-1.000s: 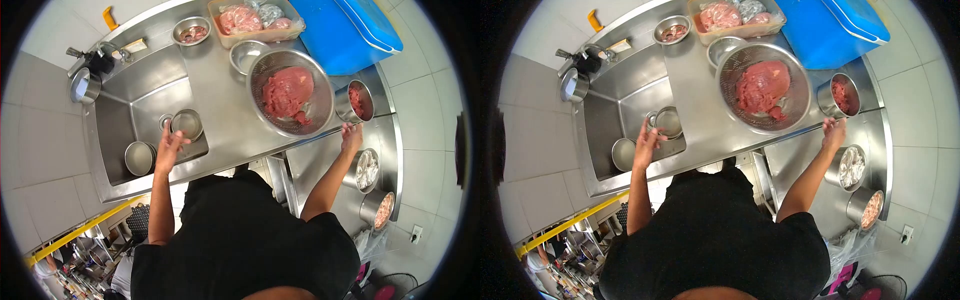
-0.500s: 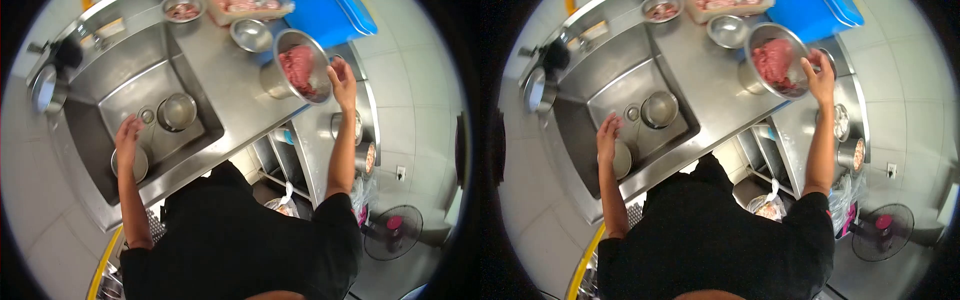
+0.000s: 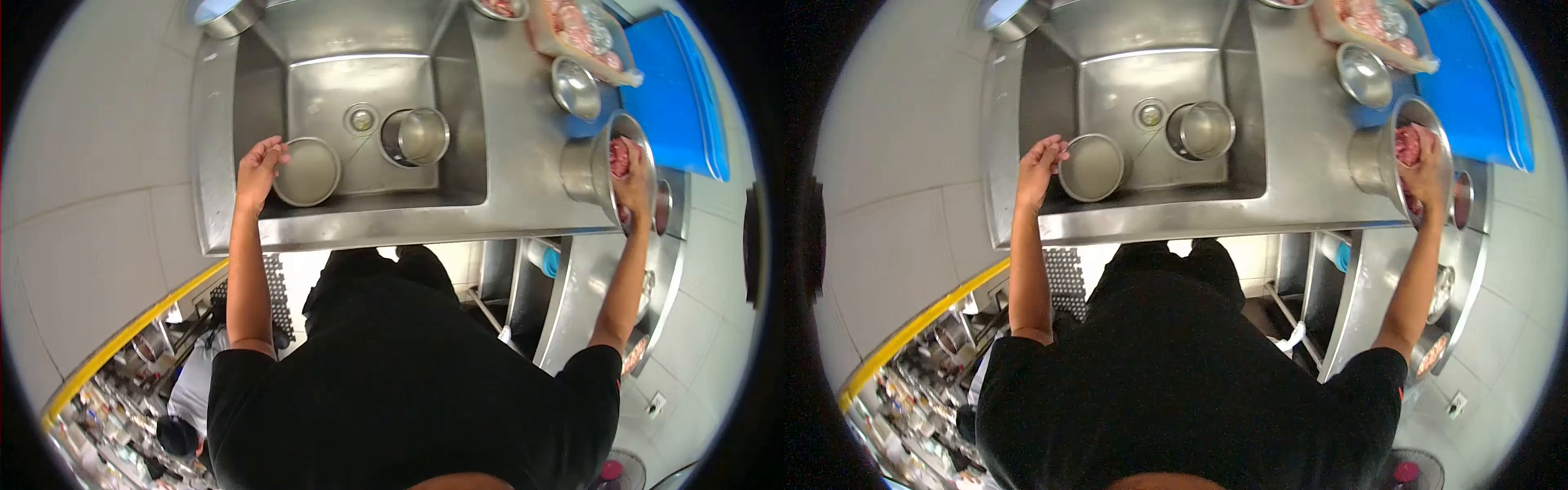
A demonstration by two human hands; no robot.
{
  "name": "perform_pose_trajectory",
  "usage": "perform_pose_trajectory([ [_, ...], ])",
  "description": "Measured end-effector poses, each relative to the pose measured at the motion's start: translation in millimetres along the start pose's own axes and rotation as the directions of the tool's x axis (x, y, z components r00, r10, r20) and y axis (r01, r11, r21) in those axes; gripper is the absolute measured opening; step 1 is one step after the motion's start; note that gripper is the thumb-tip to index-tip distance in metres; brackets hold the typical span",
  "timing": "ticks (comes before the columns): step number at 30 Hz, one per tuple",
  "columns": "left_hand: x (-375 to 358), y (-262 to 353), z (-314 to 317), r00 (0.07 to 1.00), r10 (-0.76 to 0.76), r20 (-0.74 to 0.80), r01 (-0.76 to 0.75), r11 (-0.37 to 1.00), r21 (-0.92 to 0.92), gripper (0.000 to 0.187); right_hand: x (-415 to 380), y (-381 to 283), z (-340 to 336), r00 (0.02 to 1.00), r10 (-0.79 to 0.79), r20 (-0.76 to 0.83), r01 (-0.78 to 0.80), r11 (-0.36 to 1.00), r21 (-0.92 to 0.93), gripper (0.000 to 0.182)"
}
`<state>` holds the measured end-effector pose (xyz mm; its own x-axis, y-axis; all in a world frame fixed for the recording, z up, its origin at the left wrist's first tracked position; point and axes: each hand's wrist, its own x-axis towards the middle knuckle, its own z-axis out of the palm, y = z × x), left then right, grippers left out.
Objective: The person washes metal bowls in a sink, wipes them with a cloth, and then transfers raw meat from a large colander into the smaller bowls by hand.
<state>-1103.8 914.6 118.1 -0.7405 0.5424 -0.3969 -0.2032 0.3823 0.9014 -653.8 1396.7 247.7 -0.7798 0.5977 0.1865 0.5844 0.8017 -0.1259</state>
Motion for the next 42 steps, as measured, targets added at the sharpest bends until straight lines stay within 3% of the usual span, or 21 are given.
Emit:
perform_pose_trajectory([
  [5, 3.3, -13.7, -21.6, 0.998, -0.011, -0.060, 0.011, 1.000, 0.005, 0.031, -4.0, -0.3, 9.8, 0.999, 0.008, -0.042, -0.009, 1.000, -0.021, 0.066],
  [7, 3.6, -8.3, -10.8, 0.998, -0.036, -0.047, 0.034, 0.999, -0.033, 0.031, -2.7, -5.4, 6.7, 0.995, 0.100, 0.011, -0.099, 0.994, -0.052, 0.063],
  [9, 15.0, -14.4, 1.9, 1.000, -0.028, -0.009, 0.027, 0.997, -0.067, 0.030, -2.0, 5.0, 13.0, 0.999, 0.050, 0.016, -0.048, 0.995, -0.088, 0.061],
  [13, 16.3, -5.8, 29.0, 0.998, -0.013, 0.062, 0.014, 1.000, -0.014, 0.032, -1.7, -3.4, 19.2, 0.981, 0.191, -0.019, -0.192, 0.975, -0.112, 0.057],
  [15, 20.5, -9.0, 41.9, 0.993, 0.018, 0.117, -0.027, 0.996, 0.079, 0.034, 0.5, -16.4, 10.8, 0.998, 0.014, -0.058, -0.015, 1.000, -0.017, 0.052],
  [17, 25.0, -22.1, 47.6, 0.983, 0.044, 0.178, -0.067, 0.990, 0.123, 0.035, -6.8, -17.0, 4.7, 0.992, 0.107, -0.062, -0.111, 0.991, -0.069, 0.049],
  [18, 24.3, -21.8, 51.7, 0.981, 0.034, 0.193, -0.068, 0.983, 0.172, 0.035, -9.4, 3.6, 11.1, 0.995, 0.063, -0.082, -0.075, 0.986, -0.147, 0.050],
  [21, 20.8, -23.2, 57.6, 0.972, 0.020, 0.234, -0.049, 0.992, 0.118, 0.031, -11.8, -10.2, -15.1, 0.983, 0.159, -0.090, -0.164, 0.985, -0.048, 0.056],
  [23, 19.3, -28.0, 59.5, 0.960, 0.026, 0.278, -0.058, 0.992, 0.108, 0.031, -12.1, -2.2, -21.0, 0.932, 0.358, -0.048, -0.358, 0.934, 0.021, 0.054],
  [26, 2.6, 12.0, 80.6, 0.952, 0.009, 0.306, -0.046, 0.992, 0.115, 0.029, -19.0, 3.0, -41.2, 0.876, 0.448, -0.180, -0.436, 0.894, 0.102, 0.052],
  [29, 4.4, 23.8, 92.7, 0.941, 0.014, 0.337, -0.078, 0.981, 0.177, 0.029, -24.9, 19.7, -49.2, 0.890, 0.394, -0.227, -0.345, 0.910, 0.228, 0.052],
  [31, 23.3, 10.9, 102.0, 0.922, 0.045, 0.384, -0.122, 0.976, 0.179, 0.031, -28.3, 30.1, -48.6, 0.897, 0.296, -0.327, -0.261, 0.954, 0.146, 0.055],
  [32, 39.4, 1.5, 108.1, 0.915, 0.043, 0.402, -0.116, 0.980, 0.159, 0.032, -29.9, 33.0, -44.1, 0.877, 0.335, -0.344, -0.254, 0.932, 0.260, 0.056],
  [34, 38.5, 16.8, 136.7, 0.887, 0.054, 0.459, -0.151, 0.973, 0.177, 0.032, -36.5, 8.3, -50.4, 0.871, 0.466, -0.158, -0.300, 0.757, 0.580, 0.056],
  [35, 29.9, 23.0, 144.9, 0.880, 0.049, 0.472, -0.156, 0.969, 0.191, 0.031, -42.3, -1.3, -56.2, 0.884, 0.465, -0.053, -0.407, 0.818, 0.407, 0.062],
  [36, 17.3, 37.3, 156.9, 0.857, 0.049, 0.513, -0.186, 0.958, 0.220, 0.033, -44.3, 15.0, -36.9, 0.932, 0.362, 0.016, -0.350, 0.888, 0.300, 0.072],
  [37, 9.5, 54.3, 170.5, 0.841, 0.046, 0.539, -0.212, 0.945, 0.250, 0.034, -47.0, 17.5, -32.9, 0.970, 0.221, 0.098, -0.241, 0.909, 0.341, 0.081],
  [39, 22.8, 41.4, 189.5, 0.794, 0.137, 0.592, -0.251, 0.961, 0.115, 0.038, -47.4, 6.9, -48.9, 0.922, 0.306, 0.238, -0.381, 0.832, 0.404, 0.071],
  [40, 19.2, 50.1, 196.3, 0.778, 0.126, 0.615, -0.245, 0.963, 0.113, 0.041, -50.6, 17.1, -42.8, 0.980, 0.186, 0.068, -0.198, 0.941, 0.274, 0.056],
  [41, 17.7, 58.7, 203.2, 0.762, 0.116, 0.638, -0.239, 0.965, 0.110, 0.043, -50.8, 11.9, -57.8, 0.993, 0.114, 0.042, -0.120, 0.972, 0.200, 0.047],
  [42, 20.0, 61.5, 206.9, 0.760, 0.114, 0.639, -0.240, 0.964, 0.114, 0.045, -52.7, -5.1, -74.2, 0.978, 0.207, 0.026, -0.209, 0.966, 0.154, 0.040],
])
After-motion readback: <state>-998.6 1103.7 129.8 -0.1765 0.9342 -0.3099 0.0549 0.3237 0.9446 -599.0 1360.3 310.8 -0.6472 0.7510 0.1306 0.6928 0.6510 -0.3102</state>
